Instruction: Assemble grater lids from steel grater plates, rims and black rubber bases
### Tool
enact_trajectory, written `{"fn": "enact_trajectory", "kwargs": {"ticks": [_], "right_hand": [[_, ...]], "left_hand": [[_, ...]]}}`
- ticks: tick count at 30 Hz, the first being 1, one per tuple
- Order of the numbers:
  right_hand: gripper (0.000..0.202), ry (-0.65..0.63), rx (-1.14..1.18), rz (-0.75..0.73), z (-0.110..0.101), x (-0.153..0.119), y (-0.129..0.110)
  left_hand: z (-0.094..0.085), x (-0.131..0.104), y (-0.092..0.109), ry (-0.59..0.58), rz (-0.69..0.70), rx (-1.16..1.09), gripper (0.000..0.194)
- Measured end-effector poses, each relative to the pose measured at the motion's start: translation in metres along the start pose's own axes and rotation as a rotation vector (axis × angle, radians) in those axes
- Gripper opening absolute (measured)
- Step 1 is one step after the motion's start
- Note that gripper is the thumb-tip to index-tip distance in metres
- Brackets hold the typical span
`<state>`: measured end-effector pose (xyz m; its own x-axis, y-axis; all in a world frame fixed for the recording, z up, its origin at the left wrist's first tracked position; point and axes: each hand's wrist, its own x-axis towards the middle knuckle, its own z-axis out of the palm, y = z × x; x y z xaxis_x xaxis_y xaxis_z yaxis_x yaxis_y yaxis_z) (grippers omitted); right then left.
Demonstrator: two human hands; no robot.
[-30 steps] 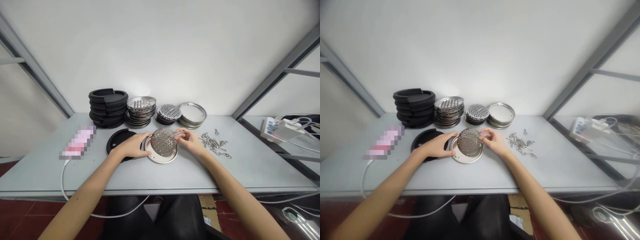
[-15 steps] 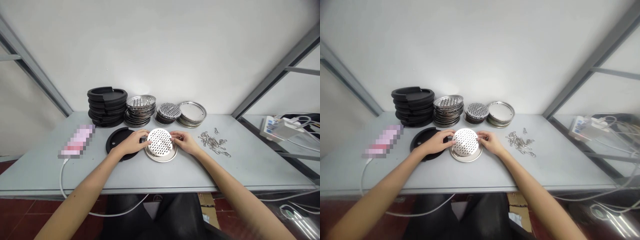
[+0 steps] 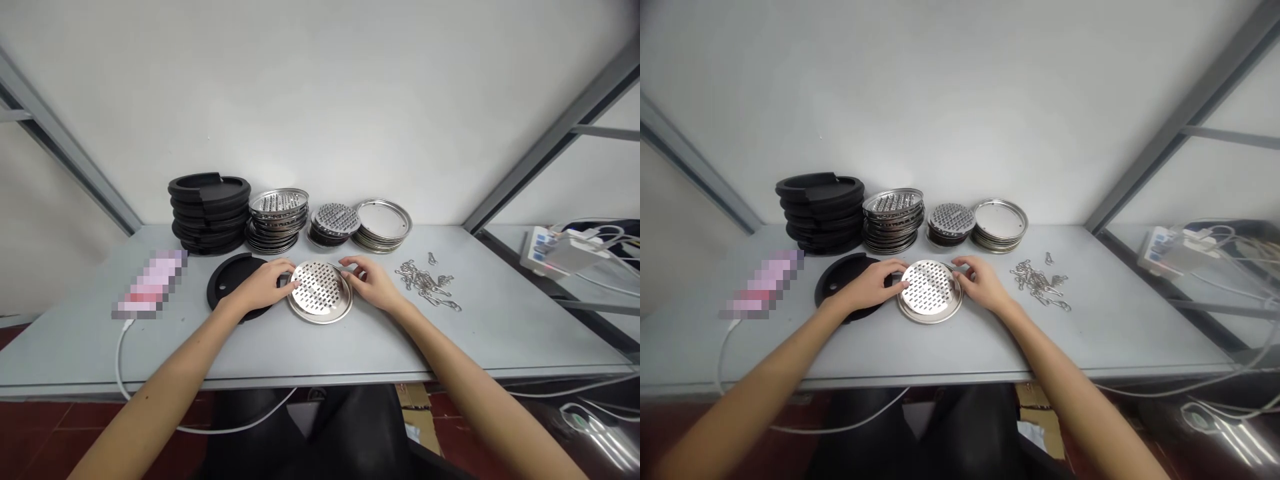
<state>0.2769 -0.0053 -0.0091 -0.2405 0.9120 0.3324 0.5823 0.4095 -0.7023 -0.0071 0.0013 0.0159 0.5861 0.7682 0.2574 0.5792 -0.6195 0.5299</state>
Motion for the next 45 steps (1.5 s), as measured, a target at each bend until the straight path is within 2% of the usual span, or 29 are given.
{"fn": "enact_trajectory", "kwargs": {"ticks": [11, 18, 29, 34, 39, 45], "right_hand": [[0.024, 0.007, -0.001, -0.013, -0.0026, 0.0006, -0.0042], [0.022, 0.006, 0.011, -0.019, -0.0030, 0.0006, -0.0048], [0.021, -0.045, -0.064, -0.076, -0.0038, -0.0001, -0.0041], [0.021, -0.100, -0.147, -0.214, -0.0028, -0.0003, -0.0024], [0.032, -0.112, -0.179, -0.286, -0.0006, -0.0017, -0.0021], [0.042, -0.172, -0.212, -0.292, 0.0018, -0.0030, -0.0042]], "left_hand": [[0.0031, 0.0003, -0.0017, 0.049, -0.027, 0.038, 0.024], [0.0036, 0.0005, -0.0009, 0.083, -0.027, 0.049, 0.032], [0.0017, -0.0013, 0.0003, -0.043, -0.003, 0.133, 0.047], [0.0014, -0.0019, 0.0008, -0.076, -0.003, 0.155, 0.048], [0.0014, -0.0023, 0.0015, -0.077, 0.003, 0.152, 0.046], [0.0023, -0.0015, 0.0007, -0.060, 0.004, 0.145, 0.043]]}}
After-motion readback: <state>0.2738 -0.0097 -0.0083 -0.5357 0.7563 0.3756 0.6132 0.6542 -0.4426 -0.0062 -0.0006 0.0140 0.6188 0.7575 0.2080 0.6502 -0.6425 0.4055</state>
